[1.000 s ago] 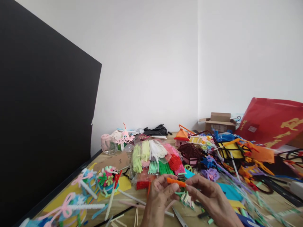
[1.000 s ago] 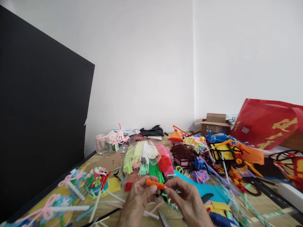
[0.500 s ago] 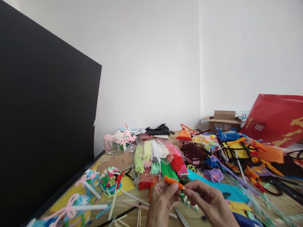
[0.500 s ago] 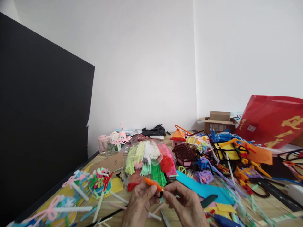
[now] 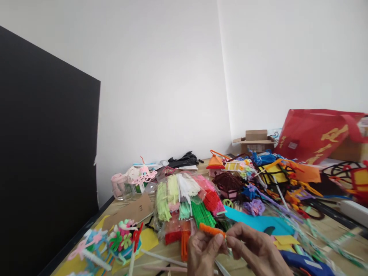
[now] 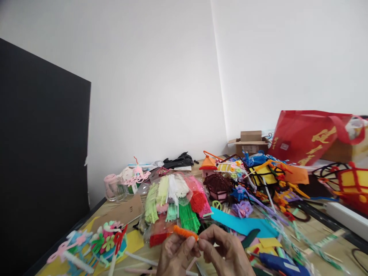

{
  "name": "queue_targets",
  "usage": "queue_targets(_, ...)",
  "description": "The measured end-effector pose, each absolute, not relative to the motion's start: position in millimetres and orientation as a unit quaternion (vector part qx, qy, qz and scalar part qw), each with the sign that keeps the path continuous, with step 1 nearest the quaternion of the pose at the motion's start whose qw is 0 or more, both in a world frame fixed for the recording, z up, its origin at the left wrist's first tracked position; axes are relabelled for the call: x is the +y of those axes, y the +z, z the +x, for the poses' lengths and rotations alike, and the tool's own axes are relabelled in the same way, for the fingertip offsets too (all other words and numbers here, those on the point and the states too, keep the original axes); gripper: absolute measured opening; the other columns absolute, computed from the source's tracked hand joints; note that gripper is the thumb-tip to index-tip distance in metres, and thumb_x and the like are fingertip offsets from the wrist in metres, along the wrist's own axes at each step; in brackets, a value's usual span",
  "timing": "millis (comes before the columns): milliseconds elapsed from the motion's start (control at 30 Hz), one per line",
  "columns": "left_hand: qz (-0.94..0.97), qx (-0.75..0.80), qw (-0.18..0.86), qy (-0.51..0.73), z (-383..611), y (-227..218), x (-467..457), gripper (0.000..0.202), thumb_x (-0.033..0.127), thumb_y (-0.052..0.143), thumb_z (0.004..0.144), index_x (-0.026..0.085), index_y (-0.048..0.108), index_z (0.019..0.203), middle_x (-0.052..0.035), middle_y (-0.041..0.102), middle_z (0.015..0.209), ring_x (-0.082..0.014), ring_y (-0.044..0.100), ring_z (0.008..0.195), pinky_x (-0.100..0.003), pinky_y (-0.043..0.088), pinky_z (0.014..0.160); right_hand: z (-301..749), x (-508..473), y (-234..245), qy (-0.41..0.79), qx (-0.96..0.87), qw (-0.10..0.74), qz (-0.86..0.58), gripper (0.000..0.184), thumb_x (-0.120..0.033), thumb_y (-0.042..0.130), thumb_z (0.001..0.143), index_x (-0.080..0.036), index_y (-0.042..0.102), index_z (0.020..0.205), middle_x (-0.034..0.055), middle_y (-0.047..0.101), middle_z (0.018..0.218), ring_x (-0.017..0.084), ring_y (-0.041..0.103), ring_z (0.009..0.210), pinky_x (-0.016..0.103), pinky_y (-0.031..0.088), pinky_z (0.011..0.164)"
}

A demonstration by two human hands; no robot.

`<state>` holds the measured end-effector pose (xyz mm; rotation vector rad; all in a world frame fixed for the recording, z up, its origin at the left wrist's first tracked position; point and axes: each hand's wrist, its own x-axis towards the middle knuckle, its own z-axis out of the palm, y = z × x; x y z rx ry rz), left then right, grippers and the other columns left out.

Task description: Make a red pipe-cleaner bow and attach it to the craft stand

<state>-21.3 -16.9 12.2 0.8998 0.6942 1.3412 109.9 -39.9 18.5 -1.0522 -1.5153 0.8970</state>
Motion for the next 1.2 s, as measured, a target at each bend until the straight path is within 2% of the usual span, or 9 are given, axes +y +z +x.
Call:
queue_targets(233, 0.37, 0.337, 0.627, 0.596, -15.5, -1.0, -12.7, 0.031, 0.037, 0.084, 0.048, 0.013, 0.069, 0.06, -0.0024, 0.064, 0.054, -0.0121, 0.056, 0.052, -0.023, 0.046, 0.056, 110.4, -36.1, 12.6, 0.381, -0.619, 0.522, -0.447, 0.036, -0.049, 0.049, 0.086, -0.018, 0.061, 0.072, 0.0021, 0.06, 0.068, 0.016, 0.053, 0.065, 0.024, 0.042, 0.058)
queue_targets(333, 0.375, 0.345, 0.633, 0.582, -17.3, 2.5, -16.2, 0.028, 0.033, 0.083, 0.051, 0.013, 0.069, 0.064, -0.0028, 0.065, 0.057, -0.013, 0.057, 0.056, -0.025, 0.048, 0.06, 113.1, -36.1, 14.9, 0.389, -0.626, 0.522, -0.43, 0.034, -0.047, 0.053, 0.084, -0.017, 0.063, 0.072, 0.0019, 0.061, 0.066, 0.015, 0.052, 0.061, 0.024, 0.04, 0.055)
queue_targets(433, 0.367, 0.326, 0.664, 0.565, -20.6, 9.4, -19.2, 0.03, 0.029, 0.084, 0.052, 0.013, 0.07, 0.073, -0.0047, 0.068, 0.065, -0.0139, 0.06, 0.06, -0.025, 0.048, 0.062, 117.1, -35.8, 16.2, 0.39, -0.634, 0.522, -0.416, 0.035, -0.047, 0.055, 0.083, -0.015, 0.064, 0.072, 0.0007, 0.059, 0.062, 0.013, 0.049, 0.056, 0.022, 0.038, 0.051)
queue_targets(567, 0.345, 0.289, 0.668, 0.593, -28.4, 21.8, -20.5, 0.04, 0.031, 0.084, 0.053, 0.014, 0.069, 0.086, -0.0048, 0.069, 0.071, -0.0132, 0.061, 0.061, -0.023, 0.049, 0.057, 120.6, -31.6, 14.1, 0.417, -0.614, 0.544, -0.393, 0.038, -0.052, 0.058, 0.079, -0.015, 0.06, 0.068, -0.0024, 0.054, 0.055, 0.011, 0.047, 0.052, 0.021, 0.037, 0.05)
queue_targets(700, 0.335, 0.276, 0.618, 0.656, -38.4, 33.6, -22.0, 0.036, 0.031, 0.083, 0.056, 0.013, 0.071, 0.085, -0.0037, 0.068, 0.071, -0.0112, 0.061, 0.06, -0.02, 0.049, 0.055, 119.9, -27.8, 12.5, 0.469, -0.576, 0.56, -0.367, 0.04, -0.055, 0.063, 0.074, -0.016, 0.058, 0.067, -0.004, 0.051, 0.054, 0.009, 0.046, 0.048, 0.02, 0.039, 0.048)
queue_targets(833, 0.343, 0.294, 0.599, 0.661, -44.7, 36.8, -25.5, 0.039, 0.036, 0.084, 0.053, 0.01, 0.073, 0.08, -0.0062, 0.069, 0.067, -0.0123, 0.062, 0.058, -0.019, 0.049, 0.053, 114.1, -30.2, 10.1, 0.534, -0.532, 0.556, -0.351, 0.04, -0.055, 0.069, 0.069, -0.017, 0.059, 0.065, -0.0031, 0.053, 0.061, 0.009, 0.049, 0.051, 0.019, 0.042, 0.049)
queue_targets(1033, 0.356, 0.292, 0.584, 0.669, -41.0, 29.7, -27.3, 0.038, 0.036, 0.085, 0.049, 0.012, 0.073, 0.075, -0.0077, 0.071, 0.07, -0.0107, 0.059, 0.052, -0.019, 0.047, 0.049, 105.1, -36.9, 6.1, 0.603, -0.507, 0.533, -0.309, 0.034, -0.049, 0.07, 0.071, -0.017, 0.061, 0.07, -0.0033, 0.052, 0.064, 0.007, 0.045, 0.054, 0.016, 0.039, 0.05)
queue_targets(1200, 0.325, 0.261, 0.59, 0.691, -33.7, 25.3, -30.3, 0.033, 0.036, 0.083, 0.053, 0.012, 0.073, 0.072, -0.0069, 0.071, 0.069, -0.0083, 0.057, 0.051, -0.017, 0.046, 0.049, 101.5, -39.0, 6.5, 0.627, -0.494, 0.528, -0.289, 0.032, -0.047, 0.073, 0.07, -0.017, 0.062, 0.069, -0.0031, 0.052, 0.065, 0.008, 0.045, 0.057, 0.015, 0.04, 0.051)
